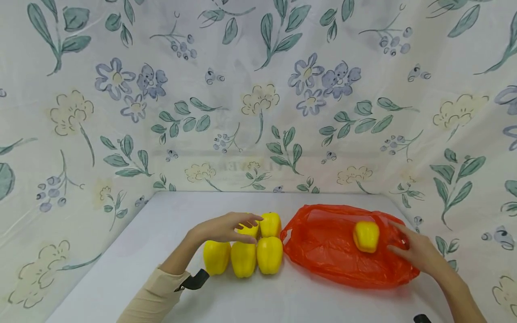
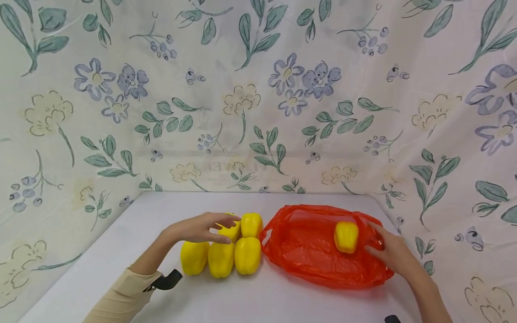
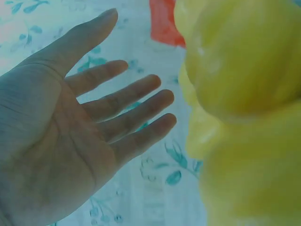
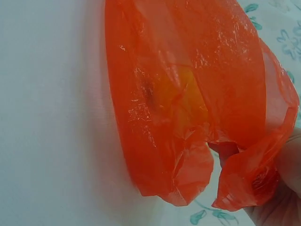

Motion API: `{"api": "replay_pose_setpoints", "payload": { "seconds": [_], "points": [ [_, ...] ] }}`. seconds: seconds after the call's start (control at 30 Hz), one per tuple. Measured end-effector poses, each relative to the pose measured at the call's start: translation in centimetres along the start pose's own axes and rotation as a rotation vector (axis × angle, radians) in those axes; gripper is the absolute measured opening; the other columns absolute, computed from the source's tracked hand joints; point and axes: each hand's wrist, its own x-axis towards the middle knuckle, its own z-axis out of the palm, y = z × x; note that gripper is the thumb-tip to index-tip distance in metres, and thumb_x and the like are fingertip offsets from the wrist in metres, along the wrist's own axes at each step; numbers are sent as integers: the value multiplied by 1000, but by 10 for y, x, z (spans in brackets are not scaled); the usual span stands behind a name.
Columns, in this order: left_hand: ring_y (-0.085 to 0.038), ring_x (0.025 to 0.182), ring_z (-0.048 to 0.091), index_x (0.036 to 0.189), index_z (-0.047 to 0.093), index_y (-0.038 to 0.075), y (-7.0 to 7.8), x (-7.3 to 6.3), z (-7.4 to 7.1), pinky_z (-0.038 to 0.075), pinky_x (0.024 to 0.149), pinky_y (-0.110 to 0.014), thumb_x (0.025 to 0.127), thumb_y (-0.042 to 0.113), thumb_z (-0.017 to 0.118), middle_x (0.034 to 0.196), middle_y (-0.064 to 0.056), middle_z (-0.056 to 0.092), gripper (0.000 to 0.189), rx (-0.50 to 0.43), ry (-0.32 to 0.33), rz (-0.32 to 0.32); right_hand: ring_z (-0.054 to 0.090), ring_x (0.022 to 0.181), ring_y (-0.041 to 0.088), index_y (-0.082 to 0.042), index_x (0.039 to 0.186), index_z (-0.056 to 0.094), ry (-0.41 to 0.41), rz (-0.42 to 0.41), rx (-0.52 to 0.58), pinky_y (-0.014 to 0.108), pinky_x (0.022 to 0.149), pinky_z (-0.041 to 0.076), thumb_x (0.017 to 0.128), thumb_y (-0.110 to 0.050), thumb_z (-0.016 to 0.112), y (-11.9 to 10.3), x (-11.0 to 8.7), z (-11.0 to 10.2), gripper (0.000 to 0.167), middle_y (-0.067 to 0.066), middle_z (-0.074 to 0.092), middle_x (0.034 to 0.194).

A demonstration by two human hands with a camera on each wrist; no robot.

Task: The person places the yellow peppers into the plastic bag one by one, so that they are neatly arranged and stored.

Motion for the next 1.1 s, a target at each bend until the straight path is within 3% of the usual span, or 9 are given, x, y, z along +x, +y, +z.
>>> {"api": "replay_pose_setpoints", "payload": {
  "seconds": [0.23, 0.5, 0.63, 0.87, 1.1],
  "points": [
    [-31, 130, 53, 148, 42, 14, -26, -33, -4, 44, 108, -54, 93, 42, 65, 141, -12, 56, 66, -34, 79, -34, 63, 86, 21, -1, 150, 30, -21, 53, 61, 34, 65, 61, 89, -40, 70, 6, 7, -1, 83, 35, 54, 127],
    [-34, 135, 47, 146, 44, 24, -43, -60, -9, 41, 109, -56, 89, 44, 69, 146, -7, 51, 65, -34, 185, -90, 59, 104, 40, -9, 156, 20, 11, -8, 149, 40, 70, 61, 88, -39, 71, 11, 15, 4, 90, 34, 47, 136],
    [-38, 137, 44, 146, 43, 23, -53, -68, -9, 40, 109, -58, 89, 42, 70, 149, -10, 47, 66, -38, 197, -88, 56, 111, 44, -9, 157, 17, -3, -23, 205, 42, 74, 61, 89, -37, 70, 11, 19, 5, 90, 33, 44, 141],
    [-43, 137, 39, 147, 42, 20, -65, -79, -5, 39, 108, -60, 83, 42, 77, 152, -12, 41, 76, -36, 185, -106, 58, 109, 36, -7, 157, 14, -59, 9, 259, 36, 74, 61, 92, -35, 67, 13, 21, 7, 88, 34, 40, 143],
    [-47, 138, 36, 149, 37, 20, -74, -84, 2, 38, 107, -65, 79, 37, 81, 156, -13, 34, 84, -93, 148, -130, 52, 115, 46, -4, 156, 13, -78, 66, 274, 42, 78, 61, 93, -41, 64, 16, 21, 5, 89, 37, 35, 145]
  ]
}}
